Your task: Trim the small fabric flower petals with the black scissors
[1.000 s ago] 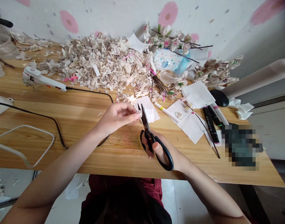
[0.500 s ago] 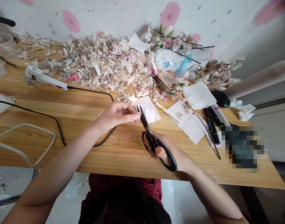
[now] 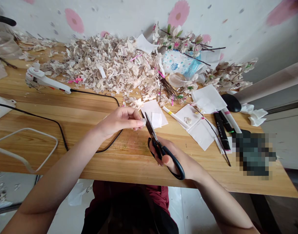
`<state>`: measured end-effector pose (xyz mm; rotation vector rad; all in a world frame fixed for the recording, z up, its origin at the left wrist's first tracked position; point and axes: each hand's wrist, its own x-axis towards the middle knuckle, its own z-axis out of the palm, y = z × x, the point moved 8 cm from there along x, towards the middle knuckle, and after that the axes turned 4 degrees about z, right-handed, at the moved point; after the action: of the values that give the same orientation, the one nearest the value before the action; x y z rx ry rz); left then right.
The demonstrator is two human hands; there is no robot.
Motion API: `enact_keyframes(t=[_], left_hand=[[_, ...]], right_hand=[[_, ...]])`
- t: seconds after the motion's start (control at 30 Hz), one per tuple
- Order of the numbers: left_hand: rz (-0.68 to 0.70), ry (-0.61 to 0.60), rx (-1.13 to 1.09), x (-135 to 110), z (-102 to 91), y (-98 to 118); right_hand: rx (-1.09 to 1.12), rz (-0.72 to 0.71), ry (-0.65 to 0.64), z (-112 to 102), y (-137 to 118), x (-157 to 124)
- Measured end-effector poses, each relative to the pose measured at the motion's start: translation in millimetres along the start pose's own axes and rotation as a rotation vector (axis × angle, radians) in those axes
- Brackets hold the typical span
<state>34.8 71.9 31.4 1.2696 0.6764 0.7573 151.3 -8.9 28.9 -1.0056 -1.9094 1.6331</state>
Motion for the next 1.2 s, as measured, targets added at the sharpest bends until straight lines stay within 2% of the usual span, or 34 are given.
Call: enact_keyframes(t=[0.47,1.2], left_hand=[[-0.048,-0.018,0.075,0.4,1.1,-0.9],[-0.051,-0.05,0.063,1.6,1.1,-0.2]], right_hand=[[-0.034,0.014,-0.001,0.0,0.9,-0.1],[0.002,0.087,0.004,-1.0,6.8,-1.0]])
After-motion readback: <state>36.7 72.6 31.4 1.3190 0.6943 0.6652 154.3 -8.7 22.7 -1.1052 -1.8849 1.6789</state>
